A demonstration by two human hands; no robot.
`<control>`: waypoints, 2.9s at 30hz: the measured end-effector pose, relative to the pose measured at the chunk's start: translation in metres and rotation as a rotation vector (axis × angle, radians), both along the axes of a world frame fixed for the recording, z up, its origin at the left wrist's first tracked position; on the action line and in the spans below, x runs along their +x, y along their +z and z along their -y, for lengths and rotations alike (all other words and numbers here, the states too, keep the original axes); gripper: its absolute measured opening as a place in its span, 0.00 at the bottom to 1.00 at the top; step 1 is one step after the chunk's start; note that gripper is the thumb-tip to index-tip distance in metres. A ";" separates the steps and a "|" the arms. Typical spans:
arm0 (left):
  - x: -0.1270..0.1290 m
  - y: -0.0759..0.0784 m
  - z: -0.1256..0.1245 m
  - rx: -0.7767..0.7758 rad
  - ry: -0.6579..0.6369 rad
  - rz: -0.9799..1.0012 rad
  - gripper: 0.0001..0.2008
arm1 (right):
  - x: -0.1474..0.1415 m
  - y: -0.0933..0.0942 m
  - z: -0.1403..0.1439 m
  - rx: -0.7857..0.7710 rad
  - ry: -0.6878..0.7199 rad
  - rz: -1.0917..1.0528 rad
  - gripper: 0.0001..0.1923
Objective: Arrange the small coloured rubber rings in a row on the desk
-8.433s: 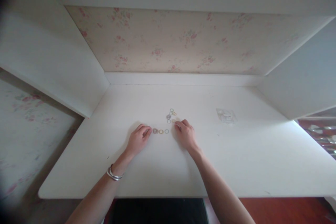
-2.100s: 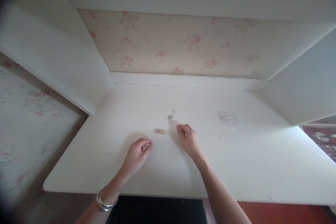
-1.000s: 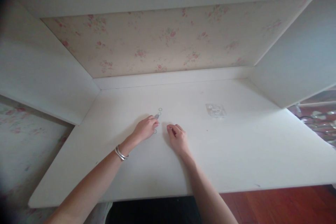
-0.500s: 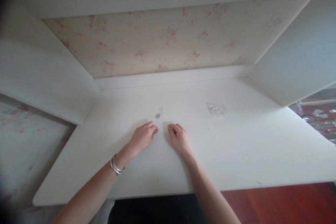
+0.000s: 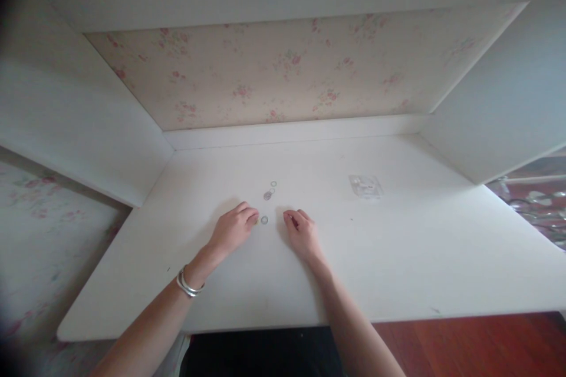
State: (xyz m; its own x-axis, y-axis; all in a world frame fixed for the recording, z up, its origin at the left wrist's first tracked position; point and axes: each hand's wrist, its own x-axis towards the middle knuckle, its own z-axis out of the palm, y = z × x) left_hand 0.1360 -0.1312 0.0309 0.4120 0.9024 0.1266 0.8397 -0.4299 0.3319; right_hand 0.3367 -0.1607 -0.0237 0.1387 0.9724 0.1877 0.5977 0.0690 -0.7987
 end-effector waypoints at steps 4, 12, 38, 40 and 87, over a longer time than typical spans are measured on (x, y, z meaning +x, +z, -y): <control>-0.025 -0.008 0.014 -0.003 0.095 0.213 0.10 | 0.000 0.000 -0.007 -0.053 0.038 0.034 0.16; -0.065 -0.038 0.065 -0.148 0.269 0.446 0.12 | -0.003 0.012 -0.058 -0.107 0.180 0.378 0.14; -0.072 -0.047 0.068 -0.170 0.256 0.494 0.11 | -0.002 0.013 -0.045 0.030 0.315 0.492 0.14; -0.072 -0.047 0.069 -0.172 0.256 0.485 0.11 | -0.006 0.014 -0.032 0.047 0.338 0.479 0.14; -0.068 -0.040 0.074 -0.128 0.225 0.380 0.11 | 0.004 0.002 -0.082 -0.010 0.172 0.485 0.14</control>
State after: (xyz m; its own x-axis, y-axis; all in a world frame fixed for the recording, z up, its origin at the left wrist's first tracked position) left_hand 0.0679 -0.2047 -0.0094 0.1497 0.9822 0.1130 0.7157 -0.1865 0.6730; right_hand 0.3407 -0.0788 -0.0221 -0.1242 0.9756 0.1810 0.8804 0.1925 -0.4334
